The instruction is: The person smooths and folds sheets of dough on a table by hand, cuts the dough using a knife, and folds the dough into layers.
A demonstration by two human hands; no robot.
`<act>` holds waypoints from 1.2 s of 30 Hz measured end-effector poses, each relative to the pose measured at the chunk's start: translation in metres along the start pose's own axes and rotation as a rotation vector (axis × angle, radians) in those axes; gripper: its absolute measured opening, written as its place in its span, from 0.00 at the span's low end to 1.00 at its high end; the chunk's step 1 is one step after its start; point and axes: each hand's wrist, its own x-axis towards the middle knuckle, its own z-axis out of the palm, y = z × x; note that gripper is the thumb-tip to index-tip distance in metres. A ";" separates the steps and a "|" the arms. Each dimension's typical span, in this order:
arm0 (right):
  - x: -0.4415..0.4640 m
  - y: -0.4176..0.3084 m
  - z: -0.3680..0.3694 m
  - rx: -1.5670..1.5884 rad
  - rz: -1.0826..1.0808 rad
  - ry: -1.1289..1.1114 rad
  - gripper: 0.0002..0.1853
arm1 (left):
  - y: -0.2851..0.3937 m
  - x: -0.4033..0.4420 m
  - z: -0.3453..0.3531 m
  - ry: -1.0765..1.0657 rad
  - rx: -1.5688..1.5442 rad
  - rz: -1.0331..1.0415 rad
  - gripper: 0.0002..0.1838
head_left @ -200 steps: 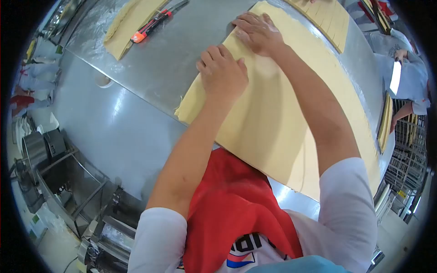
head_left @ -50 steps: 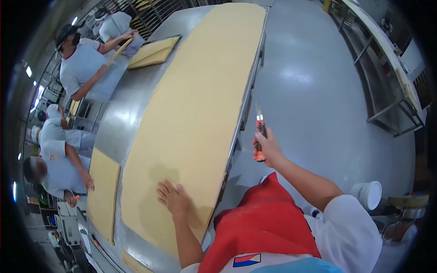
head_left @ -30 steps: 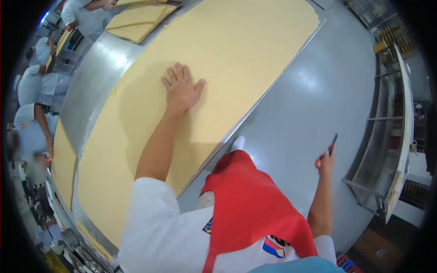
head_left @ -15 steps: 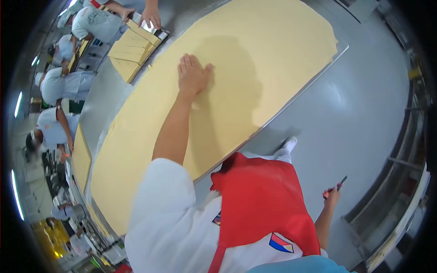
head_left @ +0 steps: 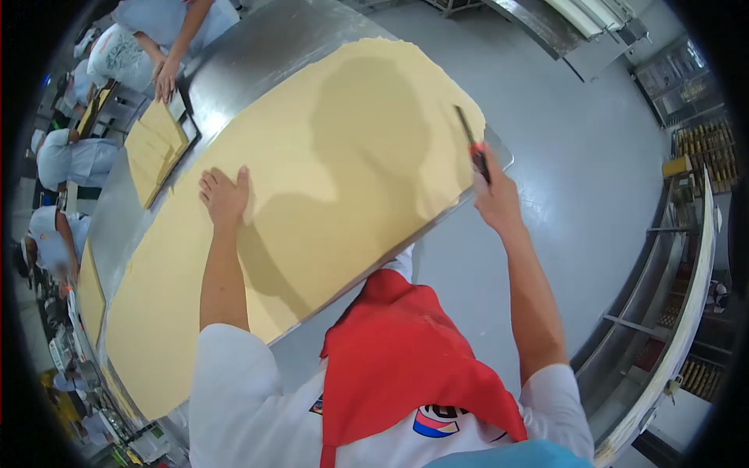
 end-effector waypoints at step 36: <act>0.157 -0.079 0.054 -0.541 -0.120 -0.618 0.33 | 0.216 -0.021 -0.027 -0.058 -0.163 0.142 0.37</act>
